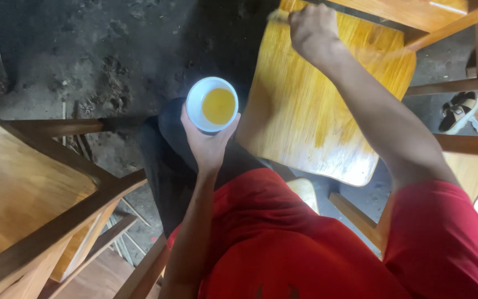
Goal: The person applies a yellow varnish to a wooden chair using a paintbrush. They hold a small container of varnish in one hand and brush the chair's backrest and seat with the other. The person is sitting on the floor while working.
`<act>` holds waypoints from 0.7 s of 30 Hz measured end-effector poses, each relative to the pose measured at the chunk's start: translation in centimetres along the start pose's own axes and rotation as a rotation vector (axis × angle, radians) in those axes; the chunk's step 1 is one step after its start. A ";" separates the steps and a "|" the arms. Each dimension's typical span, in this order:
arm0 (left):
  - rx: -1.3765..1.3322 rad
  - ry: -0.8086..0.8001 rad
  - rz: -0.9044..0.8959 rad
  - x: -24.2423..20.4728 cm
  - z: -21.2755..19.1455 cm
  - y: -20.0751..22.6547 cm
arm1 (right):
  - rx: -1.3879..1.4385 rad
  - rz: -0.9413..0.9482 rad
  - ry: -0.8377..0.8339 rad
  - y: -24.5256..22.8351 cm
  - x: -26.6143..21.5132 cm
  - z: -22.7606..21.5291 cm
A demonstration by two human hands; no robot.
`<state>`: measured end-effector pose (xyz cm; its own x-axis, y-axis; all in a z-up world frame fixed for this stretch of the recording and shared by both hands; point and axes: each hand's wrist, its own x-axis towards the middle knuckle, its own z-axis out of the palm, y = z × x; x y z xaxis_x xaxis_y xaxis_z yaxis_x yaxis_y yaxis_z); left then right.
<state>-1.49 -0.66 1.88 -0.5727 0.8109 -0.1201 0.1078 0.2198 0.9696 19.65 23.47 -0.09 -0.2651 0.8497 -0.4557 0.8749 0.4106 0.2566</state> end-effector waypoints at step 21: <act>-0.106 0.085 0.313 0.9 -1.9 0.6 | 0.453 0.073 -0.064 1.2 -6.7 2.8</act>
<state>-3.51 -0.83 2.77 -0.5917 0.7808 0.2007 0.2067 -0.0938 0.9739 23.60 17.36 0.87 -0.1834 0.8432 -0.5054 0.9830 0.1525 -0.1023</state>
